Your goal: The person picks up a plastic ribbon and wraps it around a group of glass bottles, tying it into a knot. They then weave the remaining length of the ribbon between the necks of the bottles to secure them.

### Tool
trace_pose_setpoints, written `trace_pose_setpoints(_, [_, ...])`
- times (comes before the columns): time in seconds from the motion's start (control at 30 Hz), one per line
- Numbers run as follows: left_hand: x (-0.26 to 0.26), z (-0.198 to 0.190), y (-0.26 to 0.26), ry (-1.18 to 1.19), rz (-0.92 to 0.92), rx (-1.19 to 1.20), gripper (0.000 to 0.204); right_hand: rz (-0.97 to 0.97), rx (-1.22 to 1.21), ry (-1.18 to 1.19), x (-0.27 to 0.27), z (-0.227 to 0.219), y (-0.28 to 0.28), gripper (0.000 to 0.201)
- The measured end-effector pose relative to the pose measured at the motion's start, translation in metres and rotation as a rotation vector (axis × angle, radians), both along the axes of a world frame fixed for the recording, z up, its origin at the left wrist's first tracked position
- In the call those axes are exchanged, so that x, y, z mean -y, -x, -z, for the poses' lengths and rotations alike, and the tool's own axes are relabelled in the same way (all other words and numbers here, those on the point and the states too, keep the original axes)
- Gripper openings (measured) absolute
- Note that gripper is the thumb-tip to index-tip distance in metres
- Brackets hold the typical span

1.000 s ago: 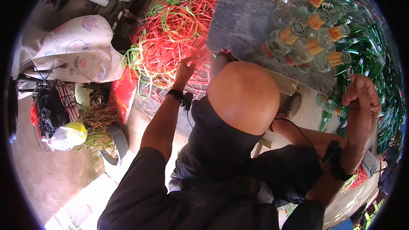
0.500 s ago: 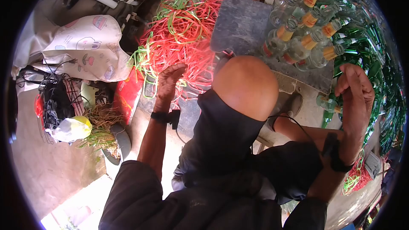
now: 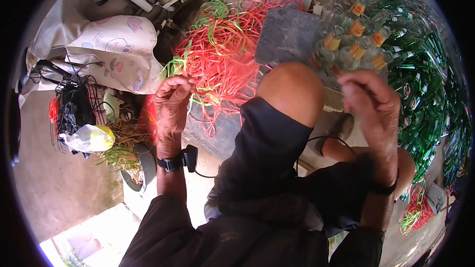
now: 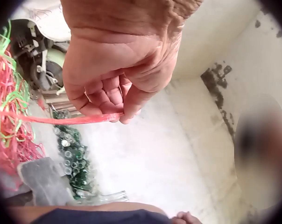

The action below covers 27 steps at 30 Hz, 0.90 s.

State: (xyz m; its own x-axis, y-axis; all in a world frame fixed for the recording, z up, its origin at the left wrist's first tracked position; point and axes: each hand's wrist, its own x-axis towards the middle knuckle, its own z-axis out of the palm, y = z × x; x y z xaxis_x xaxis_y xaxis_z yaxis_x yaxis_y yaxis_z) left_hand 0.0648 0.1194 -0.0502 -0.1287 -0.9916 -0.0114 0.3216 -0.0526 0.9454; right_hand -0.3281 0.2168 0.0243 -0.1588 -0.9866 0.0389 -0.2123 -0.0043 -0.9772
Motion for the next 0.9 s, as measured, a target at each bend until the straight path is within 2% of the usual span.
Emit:
trace_pose_setpoints(0.07, [-0.005,-0.025,0.008,0.098,0.060,0.002,0.014,-0.135,-0.014,-0.019,-0.002,-0.009,-0.022,0.021])
trace_pose_setpoints(0.2, [-0.020,-0.078,0.038,0.239,0.092,0.037,0.012,-0.182,0.065,0.117,0.004,-0.023,-0.078,0.032])
trace_pose_setpoints(0.3, [-0.031,-0.111,0.063,0.338,0.162,0.031,0.012,-0.388,0.014,0.088,0.015,-0.029,-0.107,0.048])
trace_pose_setpoints(0.4, [-0.042,-0.136,0.079,0.387,0.223,0.039,0.012,-0.371,0.132,0.180,0.027,-0.013,-0.137,0.034])
trace_pose_setpoints(0.43, [-0.042,-0.143,0.085,0.483,0.237,0.031,0.012,-0.462,0.198,0.254,0.031,-0.005,-0.141,0.030])
trace_pose_setpoints(0.47, [-0.040,-0.142,0.083,0.546,0.273,0.052,0.014,-0.554,0.264,0.326,0.032,0.000,-0.145,0.026])
trace_pose_setpoints(0.5, [-0.038,-0.142,0.081,0.611,0.309,0.070,0.016,-0.461,0.351,0.337,0.033,-0.002,-0.153,0.020])
trace_pose_setpoints(0.53, [-0.035,-0.142,0.079,0.675,0.344,0.086,0.019,-0.465,0.351,0.337,0.033,-0.008,-0.152,0.020])
trace_pose_setpoints(0.6, [-0.030,-0.130,0.084,0.540,0.271,-0.042,0.040,-0.348,0.303,0.146,0.033,-0.033,-0.139,0.021])
trace_pose_setpoints(0.63, [-0.024,-0.121,0.085,0.504,0.242,-0.072,0.052,-0.325,0.223,0.081,0.032,-0.043,-0.129,0.029])
trace_pose_setpoints(0.67, [-0.026,-0.111,0.089,0.422,0.226,-0.055,0.044,-0.281,0.348,0.126,0.031,-0.054,-0.126,0.030])
trace_pose_setpoints(0.73, [-0.026,-0.077,0.078,0.336,0.331,0.108,0.043,-0.274,0.322,0.269,0.032,-0.065,-0.109,0.040])
trace_pose_setpoints(0.77, [-0.028,-0.064,0.075,0.256,0.386,0.138,0.037,-0.272,0.317,0.269,0.035,-0.068,-0.096,0.040])
trace_pose_setpoints(0.83, [-0.030,-0.038,0.066,0.173,0.436,0.165,0.030,-0.529,0.488,0.440,0.038,-0.070,-0.067,0.046])
trace_pose_setpoints(0.87, [-0.029,-0.025,0.058,0.155,0.433,0.254,0.024,-0.531,0.486,0.437,0.030,-0.076,-0.053,0.046])
trace_pose_setpoints(0.9, [-0.027,-0.015,0.050,0.137,0.431,0.344,0.018,-0.372,0.413,0.459,0.018,-0.084,-0.038,0.050])
